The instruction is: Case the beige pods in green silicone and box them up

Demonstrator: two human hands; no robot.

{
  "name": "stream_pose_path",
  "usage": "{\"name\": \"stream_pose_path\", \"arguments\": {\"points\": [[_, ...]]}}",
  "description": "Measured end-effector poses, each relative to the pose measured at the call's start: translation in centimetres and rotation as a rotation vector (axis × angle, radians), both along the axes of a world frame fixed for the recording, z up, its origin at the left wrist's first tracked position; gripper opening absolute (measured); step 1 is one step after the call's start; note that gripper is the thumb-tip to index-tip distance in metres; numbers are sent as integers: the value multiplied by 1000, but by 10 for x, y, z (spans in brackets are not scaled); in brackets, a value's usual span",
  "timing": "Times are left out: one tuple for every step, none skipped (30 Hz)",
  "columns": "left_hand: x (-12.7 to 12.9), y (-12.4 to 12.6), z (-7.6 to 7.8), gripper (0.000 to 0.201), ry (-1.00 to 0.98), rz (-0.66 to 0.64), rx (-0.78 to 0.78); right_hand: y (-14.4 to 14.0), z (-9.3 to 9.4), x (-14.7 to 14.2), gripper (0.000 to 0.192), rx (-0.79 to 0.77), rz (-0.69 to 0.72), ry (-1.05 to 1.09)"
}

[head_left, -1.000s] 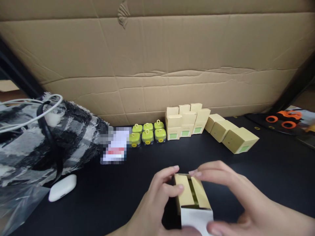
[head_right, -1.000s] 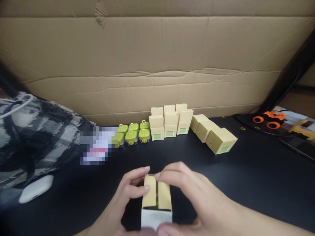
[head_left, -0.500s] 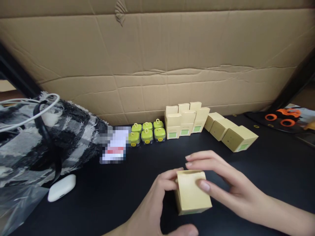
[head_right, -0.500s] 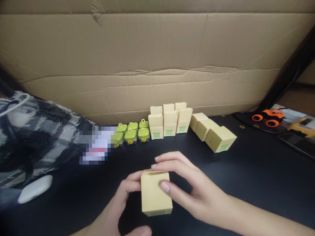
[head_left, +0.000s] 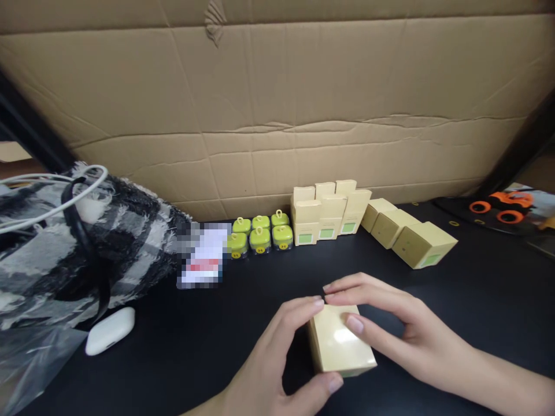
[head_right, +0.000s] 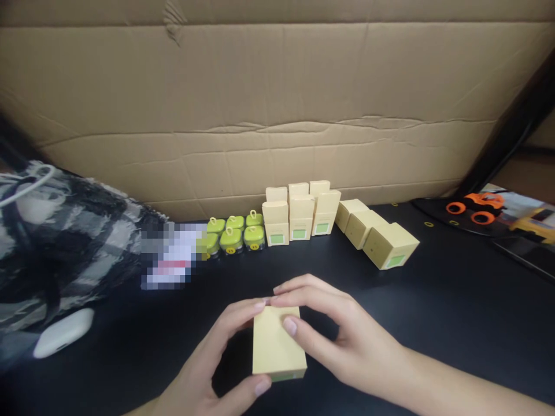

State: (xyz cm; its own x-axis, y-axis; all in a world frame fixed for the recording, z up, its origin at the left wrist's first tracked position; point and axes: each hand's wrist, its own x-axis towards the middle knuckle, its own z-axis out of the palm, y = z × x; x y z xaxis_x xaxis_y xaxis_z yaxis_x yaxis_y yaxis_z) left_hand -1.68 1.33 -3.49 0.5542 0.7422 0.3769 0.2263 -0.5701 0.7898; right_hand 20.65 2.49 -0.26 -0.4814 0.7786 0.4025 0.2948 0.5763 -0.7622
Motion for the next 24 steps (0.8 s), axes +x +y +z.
{"name": "stream_pose_path", "arguments": {"points": [[0,0,0,69,-6,0,6,0,0,0,27,47,0,-18],[1,1,0,69,-9,4,5,1,0,0,28,83,2,-35],[1,1,0,69,-9,7,0,1,0,0,30,106,12,-50],[0,0,-1,70,-9,10,-6,1,1,0,31,121,25,-62],[0,0,-2,71,-7,10,-8,1,1,-1,31,131,37,-71],[-1,0,-3,72,-10,9,-4,1,2,-1,32,141,46,-75],[-1,0,-4,72,-15,6,6,0,2,-1,33,151,52,-79],[-1,0,-4,73,-27,0,22,0,2,-1,33,161,54,-81],[-2,0,-5,73,-41,-4,41,0,3,-1,33,169,55,-83],[-2,0,-5,73,-50,-7,54,-1,3,-1,33,171,56,-82],[-2,0,-6,73,-54,-8,62,-1,3,-1,34,164,57,-82],[-2,1,-6,72,-57,-7,67,-2,3,-1,34,156,60,-80],[-1,1,-7,71,-64,-6,73,-2,3,-1,35,147,63,-80],[-1,1,-8,70,-76,-4,82,-2,3,-1,36,142,67,-80],[-1,1,-9,69,-88,-1,91,-2,3,-1,38,140,68,-85],[-1,2,-11,67,-103,0,105,-3,4,0,39,145,68,-93],[-1,2,-13,66,-114,2,118,-3,4,0,40,156,65,-104],[0,3,-14,65,-119,4,126,-3,4,0,41,172,60,-117],[0,3,-15,63,-121,3,135,-3,3,1,41,191,57,-130],[0,4,-16,63,-124,-1,145,-4,3,1,41,210,56,-141],[0,4,-17,62,-128,-5,155,-4,3,2,41,227,58,-151],[0,5,-17,62,-127,-9,163,-4,3,2,42,242,62,-158],[0,5,-16,62,-126,-14,171,-5,3,2,41,254,67,-163],[0,5,-16,62,-128,-17,178,-5,3,2,40,260,70,-163]]}}
